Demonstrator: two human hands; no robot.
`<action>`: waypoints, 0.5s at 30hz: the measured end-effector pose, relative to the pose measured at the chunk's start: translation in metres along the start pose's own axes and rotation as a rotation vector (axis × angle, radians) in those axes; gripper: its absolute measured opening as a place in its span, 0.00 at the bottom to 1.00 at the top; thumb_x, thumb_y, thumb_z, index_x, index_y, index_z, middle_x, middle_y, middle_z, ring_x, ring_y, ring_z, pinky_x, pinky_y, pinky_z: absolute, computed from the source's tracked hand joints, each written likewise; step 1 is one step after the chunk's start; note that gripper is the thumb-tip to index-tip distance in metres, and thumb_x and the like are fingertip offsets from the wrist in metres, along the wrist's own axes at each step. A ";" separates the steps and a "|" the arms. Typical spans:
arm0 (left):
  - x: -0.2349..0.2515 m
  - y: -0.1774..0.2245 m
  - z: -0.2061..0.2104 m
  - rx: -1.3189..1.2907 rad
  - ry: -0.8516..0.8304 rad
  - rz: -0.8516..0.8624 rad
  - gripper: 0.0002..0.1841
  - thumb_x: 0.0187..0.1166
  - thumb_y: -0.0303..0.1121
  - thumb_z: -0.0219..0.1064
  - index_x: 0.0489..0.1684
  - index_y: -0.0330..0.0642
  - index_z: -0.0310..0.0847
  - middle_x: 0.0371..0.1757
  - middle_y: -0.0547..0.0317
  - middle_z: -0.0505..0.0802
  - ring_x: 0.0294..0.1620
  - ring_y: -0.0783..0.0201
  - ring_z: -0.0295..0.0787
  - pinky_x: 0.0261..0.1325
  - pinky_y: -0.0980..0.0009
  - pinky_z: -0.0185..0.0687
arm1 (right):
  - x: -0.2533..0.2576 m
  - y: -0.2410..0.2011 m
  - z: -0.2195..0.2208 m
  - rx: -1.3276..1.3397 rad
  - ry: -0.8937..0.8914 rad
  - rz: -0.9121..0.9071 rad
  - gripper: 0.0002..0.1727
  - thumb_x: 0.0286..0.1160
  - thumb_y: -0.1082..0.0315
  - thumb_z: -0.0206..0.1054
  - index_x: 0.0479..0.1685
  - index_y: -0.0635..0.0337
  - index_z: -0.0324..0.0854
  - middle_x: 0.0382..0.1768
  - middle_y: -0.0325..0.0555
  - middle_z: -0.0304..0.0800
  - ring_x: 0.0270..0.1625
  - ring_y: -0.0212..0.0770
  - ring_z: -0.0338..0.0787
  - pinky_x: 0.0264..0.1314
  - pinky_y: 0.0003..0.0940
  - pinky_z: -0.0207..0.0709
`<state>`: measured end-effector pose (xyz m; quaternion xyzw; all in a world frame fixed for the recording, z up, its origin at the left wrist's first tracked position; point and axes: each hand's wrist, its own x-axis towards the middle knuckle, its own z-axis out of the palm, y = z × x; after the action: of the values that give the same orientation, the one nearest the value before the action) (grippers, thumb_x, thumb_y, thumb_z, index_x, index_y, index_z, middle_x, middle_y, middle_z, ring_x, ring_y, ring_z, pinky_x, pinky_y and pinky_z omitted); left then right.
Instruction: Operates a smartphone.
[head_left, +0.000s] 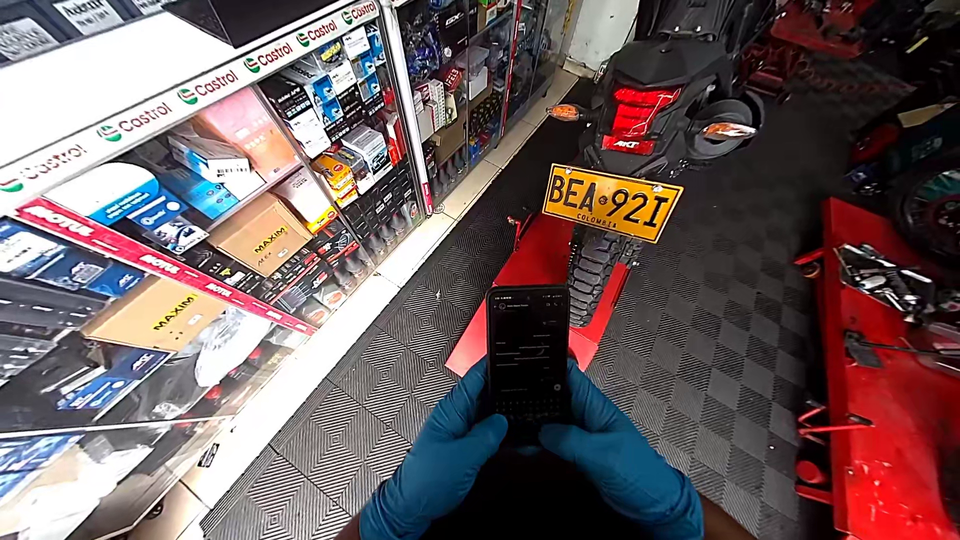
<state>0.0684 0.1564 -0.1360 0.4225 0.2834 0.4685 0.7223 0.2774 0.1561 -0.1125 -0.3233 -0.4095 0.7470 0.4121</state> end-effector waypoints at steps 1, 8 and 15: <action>0.000 0.000 0.000 -0.005 0.000 0.000 0.30 0.80 0.17 0.54 0.85 0.40 0.65 0.66 0.49 0.89 0.63 0.58 0.90 0.68 0.59 0.86 | 0.000 0.000 0.001 -0.001 0.004 0.009 0.29 0.71 0.83 0.61 0.75 0.62 0.66 0.59 0.53 0.89 0.57 0.46 0.92 0.59 0.43 0.88; -0.002 0.002 0.001 -0.024 -0.031 0.015 0.31 0.79 0.16 0.56 0.86 0.39 0.63 0.67 0.49 0.89 0.65 0.57 0.89 0.70 0.59 0.85 | -0.001 0.001 -0.001 0.032 -0.023 -0.004 0.28 0.75 0.80 0.57 0.78 0.62 0.65 0.60 0.53 0.88 0.58 0.47 0.91 0.57 0.43 0.88; -0.001 0.004 0.002 -0.032 -0.054 0.020 0.31 0.79 0.16 0.56 0.86 0.40 0.63 0.68 0.50 0.88 0.65 0.58 0.88 0.70 0.59 0.84 | 0.000 -0.002 0.005 0.002 0.013 -0.008 0.29 0.71 0.82 0.64 0.75 0.63 0.65 0.58 0.53 0.89 0.56 0.45 0.92 0.56 0.40 0.88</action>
<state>0.0680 0.1556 -0.1319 0.4262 0.2523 0.4684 0.7316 0.2742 0.1554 -0.1086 -0.3262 -0.4075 0.7436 0.4179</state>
